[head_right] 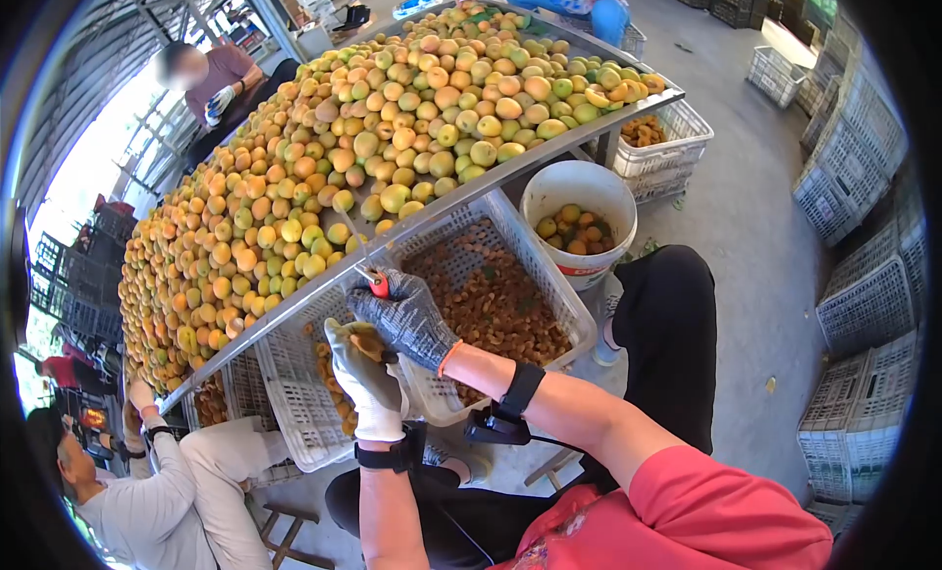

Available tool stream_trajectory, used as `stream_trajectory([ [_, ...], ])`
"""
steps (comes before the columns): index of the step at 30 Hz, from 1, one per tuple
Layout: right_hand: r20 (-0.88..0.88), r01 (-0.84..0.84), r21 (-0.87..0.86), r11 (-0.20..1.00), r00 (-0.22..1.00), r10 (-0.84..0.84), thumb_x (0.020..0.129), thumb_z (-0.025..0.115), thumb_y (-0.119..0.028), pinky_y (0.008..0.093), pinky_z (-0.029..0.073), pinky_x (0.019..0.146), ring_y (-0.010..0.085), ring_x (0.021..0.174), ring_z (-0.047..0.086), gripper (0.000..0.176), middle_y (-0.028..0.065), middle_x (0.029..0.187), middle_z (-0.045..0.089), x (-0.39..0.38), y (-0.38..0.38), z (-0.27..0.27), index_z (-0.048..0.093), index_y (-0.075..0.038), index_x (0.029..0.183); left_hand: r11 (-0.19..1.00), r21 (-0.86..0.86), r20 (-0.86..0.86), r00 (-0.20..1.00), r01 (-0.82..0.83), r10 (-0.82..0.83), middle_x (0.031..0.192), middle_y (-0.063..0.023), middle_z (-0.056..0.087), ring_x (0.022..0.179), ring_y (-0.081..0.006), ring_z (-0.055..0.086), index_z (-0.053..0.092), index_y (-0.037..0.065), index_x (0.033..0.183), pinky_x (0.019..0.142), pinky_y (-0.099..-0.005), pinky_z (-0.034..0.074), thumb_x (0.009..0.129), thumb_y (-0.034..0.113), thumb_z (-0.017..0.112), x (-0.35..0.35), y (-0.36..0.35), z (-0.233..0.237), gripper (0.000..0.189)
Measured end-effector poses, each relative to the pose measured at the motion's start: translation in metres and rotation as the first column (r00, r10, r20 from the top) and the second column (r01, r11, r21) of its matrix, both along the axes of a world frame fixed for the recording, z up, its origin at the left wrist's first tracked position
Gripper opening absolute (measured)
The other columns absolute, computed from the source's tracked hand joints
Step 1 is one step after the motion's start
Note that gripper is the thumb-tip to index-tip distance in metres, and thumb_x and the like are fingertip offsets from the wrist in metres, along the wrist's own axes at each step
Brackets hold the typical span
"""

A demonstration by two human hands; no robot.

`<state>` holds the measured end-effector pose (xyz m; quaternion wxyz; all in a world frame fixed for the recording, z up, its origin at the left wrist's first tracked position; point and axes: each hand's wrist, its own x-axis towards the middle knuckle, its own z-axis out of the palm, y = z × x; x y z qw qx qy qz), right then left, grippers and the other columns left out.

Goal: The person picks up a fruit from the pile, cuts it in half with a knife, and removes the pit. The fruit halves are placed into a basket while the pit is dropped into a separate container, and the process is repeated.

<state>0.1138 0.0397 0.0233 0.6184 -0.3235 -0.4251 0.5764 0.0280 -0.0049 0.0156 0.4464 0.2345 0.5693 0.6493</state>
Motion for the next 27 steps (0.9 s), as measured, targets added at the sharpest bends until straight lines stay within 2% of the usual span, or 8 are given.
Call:
stream_trajectory([
  [6, 0.48, -0.127, 0.295, 0.947, 0.877, -0.031, 0.079, 0.072, -0.013, 0.0288, 0.05, 0.068, 0.0116, 0.076, 0.06, 0.024, 0.0024, 0.083, 0.062, 0.045, -0.004, -0.016, 0.064, -0.009, 0.101, 0.992, 0.101, 0.477, 0.872, 0.071, -0.111, 0.086, -0.0082, 0.061, 0.078, -0.0173, 0.058, 0.055, 0.003, 0.088, 0.074, -0.0277, 0.047, 0.097, 0.053, 0.035, -0.011, 0.018, -0.019, 0.055],
  [8, 0.752, -0.315, 0.535, 0.784, 0.601, -0.272, 0.075, 0.072, -0.018, 0.0352, 0.051, 0.064, 0.0247, 0.073, 0.062, 0.03, 0.0069, 0.085, 0.058, 0.052, -0.008, -0.017, 0.064, -0.011, 0.103, 0.917, 0.289, 0.23, 0.91, 0.274, -0.345, 0.096, -0.0095, 0.061, 0.085, -0.0189, 0.059, 0.055, 0.002, 0.097, 0.078, -0.0283, 0.048, 0.095, 0.054, 0.04, -0.022, 0.016, -0.043, 0.054],
  [11, 0.759, -0.355, 0.53, 0.77, 0.603, -0.245, 0.075, 0.069, -0.02, 0.0402, 0.05, 0.061, 0.0323, 0.07, 0.061, 0.025, 0.0093, 0.082, 0.059, 0.057, -0.007, -0.02, 0.065, -0.013, 0.099, 0.956, 0.169, 0.495, 0.818, 0.24, -0.293, 0.096, -0.0092, 0.062, 0.09, -0.0186, 0.061, 0.054, 0.004, 0.105, 0.082, -0.0337, 0.05, 0.098, 0.04, 0.042, -0.002, 0.009, -0.022, 0.039],
  [12, 0.766, -0.364, 0.533, 0.764, 0.591, -0.252, 0.077, 0.067, -0.022, 0.0407, 0.05, 0.06, 0.0325, 0.068, 0.062, 0.018, 0.0107, 0.076, 0.062, 0.057, -0.006, -0.02, 0.067, -0.012, 0.093, 0.957, 0.17, -0.031, 0.972, 0.235, -0.233, 0.096, -0.0096, 0.063, 0.088, -0.0203, 0.062, 0.056, 0.004, 0.105, 0.081, -0.0356, 0.051, 0.096, 0.039, 0.047, -0.002, 0.006, -0.037, 0.037],
  [16, 0.81, -0.478, 0.436, 0.763, 0.577, -0.101, 0.076, 0.065, -0.018, 0.043, 0.048, 0.059, 0.0342, 0.068, 0.061, 0.011, 0.0127, 0.076, 0.061, 0.06, 0.001, -0.029, 0.064, -0.01, 0.084, 0.993, 0.001, 0.398, 0.911, 0.119, -0.11, 0.088, -0.0045, 0.061, 0.084, -0.0153, 0.06, 0.057, 0.006, 0.101, 0.077, -0.0304, 0.05, 0.094, 0.038, 0.053, 0.001, 0.01, -0.054, 0.033],
  [23, 0.554, -0.138, 0.108, 0.984, 0.83, 0.056, 0.077, 0.071, -0.02, 0.0367, 0.048, 0.067, 0.0301, 0.074, 0.062, 0.021, 0.0144, 0.079, 0.063, 0.056, 0.007, -0.06, 0.064, -0.005, 0.089, 0.993, -0.106, -0.293, 0.953, 0.043, -0.073, 0.059, 0.0013, 0.05, 0.054, -0.0101, 0.042, 0.06, 0.004, 0.079, 0.054, -0.027, 0.036, 0.098, 0.035, 0.046, 0.001, 0.004, -0.024, 0.039],
  [26, 0.612, -0.094, -0.001, 0.996, 0.787, 0.075, 0.078, 0.07, -0.03, 0.0409, 0.048, 0.068, 0.035, 0.078, 0.062, 0.027, 0.0152, 0.081, 0.064, 0.081, 0.012, -0.046, 0.063, -0.006, 0.089, 0.945, 0.309, -0.802, 0.505, -0.105, 0.318, 0.075, -0.0098, 0.059, 0.062, -0.0168, 0.049, 0.059, -0.001, 0.089, 0.061, -0.0334, 0.043, 0.096, 0.034, 0.049, -0.079, 0.024, -0.046, 0.037],
  [27, 0.727, -0.107, -0.05, 0.993, 0.678, 0.109, 0.079, 0.069, -0.033, 0.0416, 0.048, 0.069, 0.0351, 0.079, 0.062, 0.03, 0.0147, 0.082, 0.064, 0.088, 0.014, -0.048, 0.063, -0.007, 0.091, 0.962, 0.028, -0.893, 0.426, -0.271, 0.146, 0.086, -0.0134, 0.059, 0.066, -0.0197, 0.051, 0.058, -0.002, 0.1, 0.066, -0.0356, 0.045, 0.095, 0.03, 0.052, -0.081, 0.025, -0.014, 0.033],
])
